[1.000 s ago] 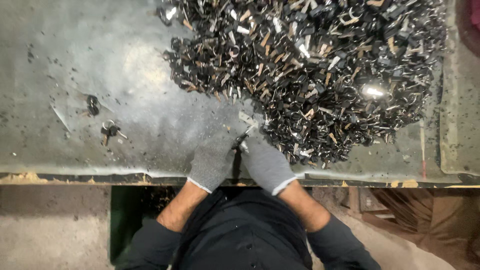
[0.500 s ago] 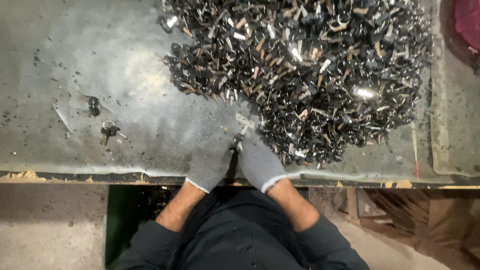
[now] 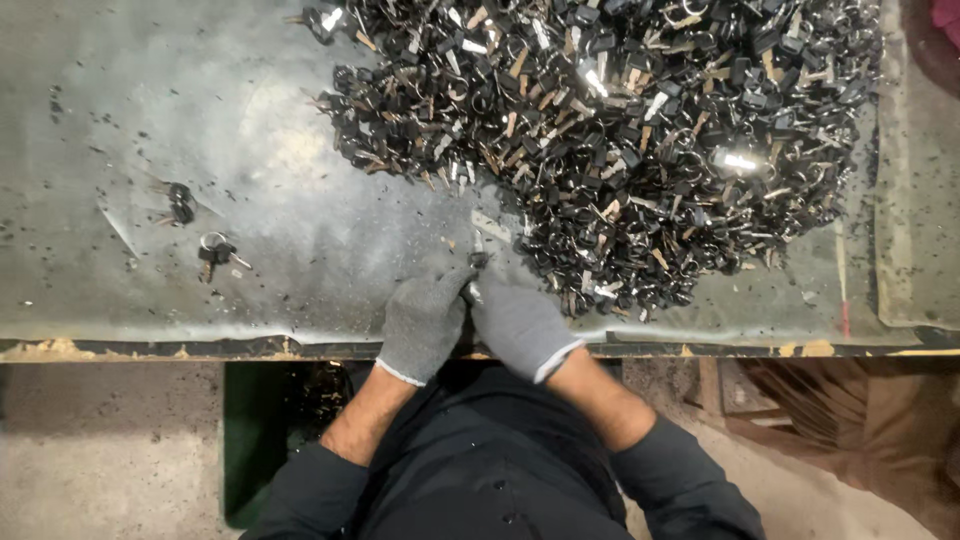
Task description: The person wearing gray gloves picks keys one at a time from a large pile of keys on a metal workbench and places each selected key onto a separate small pile on the left side of the bench, gradually building up the sorted pile.
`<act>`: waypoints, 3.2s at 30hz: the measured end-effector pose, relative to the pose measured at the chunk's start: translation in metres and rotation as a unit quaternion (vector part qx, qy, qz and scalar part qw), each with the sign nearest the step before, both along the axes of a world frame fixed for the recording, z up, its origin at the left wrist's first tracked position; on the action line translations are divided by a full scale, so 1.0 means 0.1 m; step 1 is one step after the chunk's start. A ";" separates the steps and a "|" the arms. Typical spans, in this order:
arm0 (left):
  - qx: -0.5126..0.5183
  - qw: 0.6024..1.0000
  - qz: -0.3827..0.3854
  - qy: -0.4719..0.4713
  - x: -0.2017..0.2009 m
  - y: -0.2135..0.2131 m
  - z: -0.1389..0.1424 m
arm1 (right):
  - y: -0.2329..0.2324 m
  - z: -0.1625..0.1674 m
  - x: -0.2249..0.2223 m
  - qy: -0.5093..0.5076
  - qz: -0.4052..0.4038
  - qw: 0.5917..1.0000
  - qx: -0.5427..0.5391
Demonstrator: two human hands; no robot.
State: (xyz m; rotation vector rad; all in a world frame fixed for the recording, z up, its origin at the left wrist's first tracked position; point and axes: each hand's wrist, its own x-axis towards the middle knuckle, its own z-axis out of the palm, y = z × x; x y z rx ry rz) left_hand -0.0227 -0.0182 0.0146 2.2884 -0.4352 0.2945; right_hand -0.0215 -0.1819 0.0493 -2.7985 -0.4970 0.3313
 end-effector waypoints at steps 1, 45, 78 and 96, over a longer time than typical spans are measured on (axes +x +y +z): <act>-0.003 1.000 0.009 0.003 0.00 0.01 0.00 | 0.00 0.00 0.03 0.102 -0.015 0.994 0.031; 0.213 0.961 -0.175 0.038 0.50 -0.09 0.05 | -0.19 0.08 -0.13 0.101 -0.074 0.991 0.038; 0.092 0.990 -0.055 0.090 0.17 -0.03 0.00 | -0.23 0.08 0.02 0.115 -0.087 0.984 0.108; 0.080 0.980 -0.086 0.161 0.20 -0.07 -0.17 | -0.25 0.10 0.08 0.048 0.018 0.993 -0.103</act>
